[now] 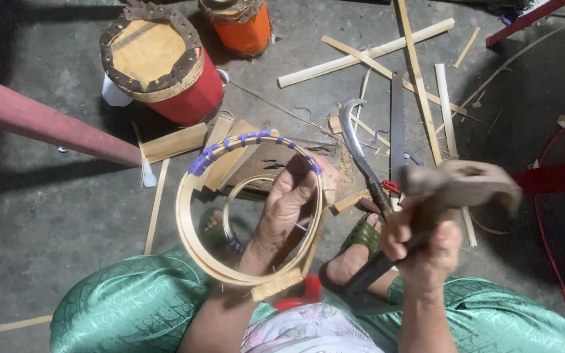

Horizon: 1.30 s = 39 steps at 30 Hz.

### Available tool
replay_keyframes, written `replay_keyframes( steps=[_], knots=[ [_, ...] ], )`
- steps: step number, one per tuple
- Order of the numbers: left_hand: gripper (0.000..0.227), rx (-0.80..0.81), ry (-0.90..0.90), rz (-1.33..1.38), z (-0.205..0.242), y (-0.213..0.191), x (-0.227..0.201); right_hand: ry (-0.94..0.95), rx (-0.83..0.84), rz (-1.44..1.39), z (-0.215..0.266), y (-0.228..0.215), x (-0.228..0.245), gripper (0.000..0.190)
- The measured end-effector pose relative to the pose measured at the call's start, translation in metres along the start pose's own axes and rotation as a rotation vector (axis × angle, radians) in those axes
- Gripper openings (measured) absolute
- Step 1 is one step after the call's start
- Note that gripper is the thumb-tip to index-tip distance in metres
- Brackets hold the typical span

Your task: The person assembles a wooden drum frame by hammering nails into a curved wooden hoop and attaching it to a rectangular wooden base. They use a hammer to secure the hoop and adjust the alignment of the frame components.

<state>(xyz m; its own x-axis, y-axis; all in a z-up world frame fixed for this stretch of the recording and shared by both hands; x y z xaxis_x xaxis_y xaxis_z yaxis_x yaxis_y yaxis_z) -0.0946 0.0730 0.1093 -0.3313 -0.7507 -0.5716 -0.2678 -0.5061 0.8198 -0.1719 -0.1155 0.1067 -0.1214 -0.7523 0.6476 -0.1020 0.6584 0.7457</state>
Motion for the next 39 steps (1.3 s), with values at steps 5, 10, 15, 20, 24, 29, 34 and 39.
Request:
replay_keyframes(
  steps=[5,10,15,20,24,29,34,39],
  knots=[
    [0.021,-0.074,-0.099,0.169,0.002,0.009,0.007,0.035,-0.104,0.130,-0.002,0.015,-0.008,0.022],
    [0.020,-0.139,-0.005,0.030,-0.001,0.002,0.008,-0.046,0.006,0.064,0.005,-0.005,-0.023,0.041],
    [0.023,-0.243,0.019,0.018,-0.004,-0.007,0.007,-0.085,-0.042,0.011,0.003,-0.031,-0.006,0.047],
    [0.023,-0.267,-0.002,0.006,-0.005,-0.010,0.018,-0.103,-0.056,0.016,0.011,-0.032,-0.029,0.050],
    [0.019,-0.268,-0.027,-0.006,-0.005,-0.002,0.019,-0.082,-0.036,0.045,0.015,-0.030,-0.045,0.050],
    [0.020,-0.297,-0.049,-0.021,-0.003,-0.003,0.022,-0.084,-0.037,-0.003,0.010,-0.021,-0.048,0.050],
    [0.021,-0.333,-0.061,0.046,-0.004,-0.020,0.029,-0.113,-0.049,0.006,0.004,-0.015,-0.040,0.049],
    [0.020,-0.404,-0.090,0.020,-0.002,-0.005,0.021,-0.106,-0.032,0.039,0.005,-0.008,-0.046,0.048]
  ],
)
Point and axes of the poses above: each hand's wrist, its own z-axis away from the middle knuckle, its own y-axis out of the palm, x = y × z, the point moved 2 cm from there along -z, towards the middle knuckle, and after that the axes turned 7 degrees about -z, right-handed, at the moved point
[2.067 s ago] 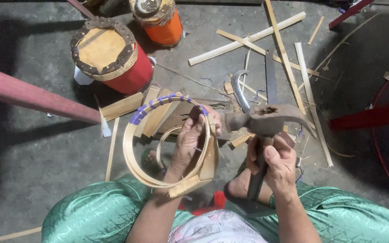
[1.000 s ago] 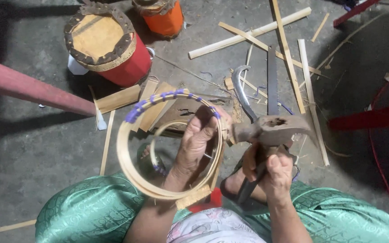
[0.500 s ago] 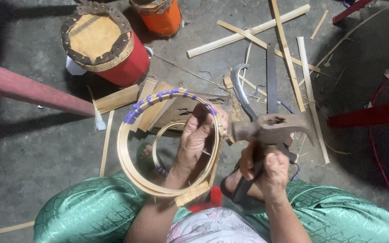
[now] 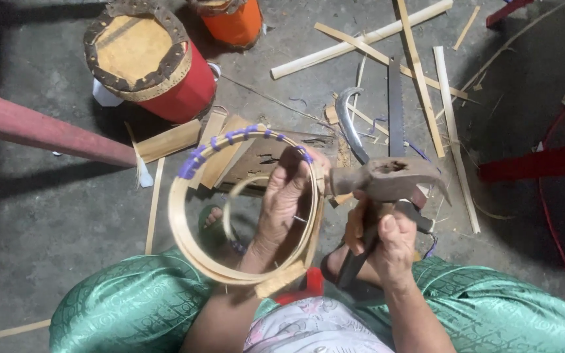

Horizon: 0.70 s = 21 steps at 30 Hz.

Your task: The person assembles a wooden drum frame by hammering nails into a curved wooden hoop and attaching it to a rectangular wooden base. They use a hammer to secure the hoop and adjust the alignment of the frame components.

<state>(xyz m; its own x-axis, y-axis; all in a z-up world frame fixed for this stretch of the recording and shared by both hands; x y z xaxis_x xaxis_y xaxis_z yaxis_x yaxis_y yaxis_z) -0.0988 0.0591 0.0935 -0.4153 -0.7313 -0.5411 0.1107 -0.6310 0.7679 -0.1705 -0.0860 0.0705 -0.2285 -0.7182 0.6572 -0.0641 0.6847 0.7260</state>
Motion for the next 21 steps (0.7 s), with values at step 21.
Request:
replay_keyframes(
  steps=[21],
  knots=[
    [0.021,-0.017,-0.002,0.011,-0.013,-0.022,0.020,-0.003,-0.046,0.086,-0.008,-0.011,0.003,0.049]
  ],
)
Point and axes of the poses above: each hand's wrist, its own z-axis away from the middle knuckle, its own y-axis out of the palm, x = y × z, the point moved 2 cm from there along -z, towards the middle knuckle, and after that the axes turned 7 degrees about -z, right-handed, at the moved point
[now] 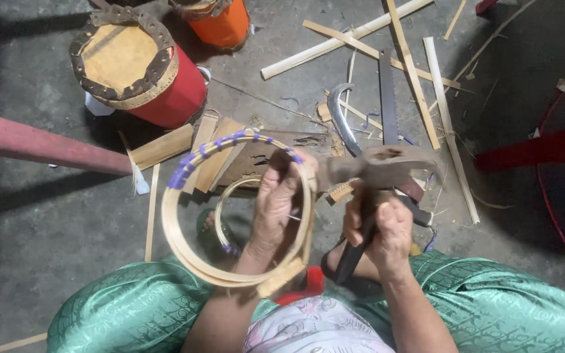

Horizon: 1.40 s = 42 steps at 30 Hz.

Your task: The person assembles a wooden drum frame by hammering nails into a curved wooden hoop and attaching it to a rectangular wooden base. They use a hammer to secure the hoop and adjust the alignment of the frame components.

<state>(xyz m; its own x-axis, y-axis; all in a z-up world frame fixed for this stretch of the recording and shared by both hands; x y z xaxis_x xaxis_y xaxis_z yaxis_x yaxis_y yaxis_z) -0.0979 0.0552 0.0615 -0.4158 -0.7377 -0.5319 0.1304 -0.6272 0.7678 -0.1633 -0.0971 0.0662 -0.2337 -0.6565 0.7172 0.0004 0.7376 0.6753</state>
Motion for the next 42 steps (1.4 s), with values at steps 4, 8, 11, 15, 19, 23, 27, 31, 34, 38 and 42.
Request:
replay_keyframes(
  steps=[4,8,11,15,19,23,27,31,34,38,42],
  knots=[
    [0.026,0.026,0.045,0.007,0.000,0.006,-0.008,-0.036,-0.041,-0.026,0.000,-0.005,0.006,0.049],
    [0.018,0.056,0.087,-0.110,0.011,0.033,-0.030,0.006,-0.033,0.043,0.018,-0.011,-0.030,0.046],
    [0.024,0.089,0.137,-0.036,0.009,0.027,-0.022,-0.016,-0.070,0.082,0.000,0.009,-0.007,0.045],
    [0.024,0.127,0.137,-0.081,-0.002,0.016,-0.021,0.010,-0.102,0.110,-0.024,-0.025,0.016,0.049],
    [0.020,-0.002,0.270,-0.272,-0.017,-0.001,-0.017,-0.026,-0.277,0.802,-0.063,-0.067,0.034,0.028],
    [0.012,-0.184,0.453,-0.857,-0.022,0.007,-0.036,0.115,-0.484,1.306,-0.068,-0.195,-0.011,0.021],
    [0.021,-0.291,0.487,-0.998,-0.025,-0.001,-0.032,0.249,-0.431,1.596,-0.030,-0.291,-0.052,0.031],
    [0.020,-0.404,0.502,-0.976,-0.034,-0.013,-0.024,0.419,-0.436,1.822,0.013,-0.349,-0.073,0.032],
    [0.023,-0.414,0.524,-0.927,-0.045,-0.021,-0.022,0.476,-0.448,1.839,0.022,-0.382,-0.080,0.034],
    [0.020,-0.415,0.519,-0.925,-0.039,-0.016,-0.031,0.583,-0.453,1.849,0.027,-0.400,-0.085,0.032],
    [0.019,-0.435,0.584,-0.949,-0.043,-0.024,-0.026,0.532,-0.569,1.910,0.012,-0.367,-0.077,0.038]
  ],
)
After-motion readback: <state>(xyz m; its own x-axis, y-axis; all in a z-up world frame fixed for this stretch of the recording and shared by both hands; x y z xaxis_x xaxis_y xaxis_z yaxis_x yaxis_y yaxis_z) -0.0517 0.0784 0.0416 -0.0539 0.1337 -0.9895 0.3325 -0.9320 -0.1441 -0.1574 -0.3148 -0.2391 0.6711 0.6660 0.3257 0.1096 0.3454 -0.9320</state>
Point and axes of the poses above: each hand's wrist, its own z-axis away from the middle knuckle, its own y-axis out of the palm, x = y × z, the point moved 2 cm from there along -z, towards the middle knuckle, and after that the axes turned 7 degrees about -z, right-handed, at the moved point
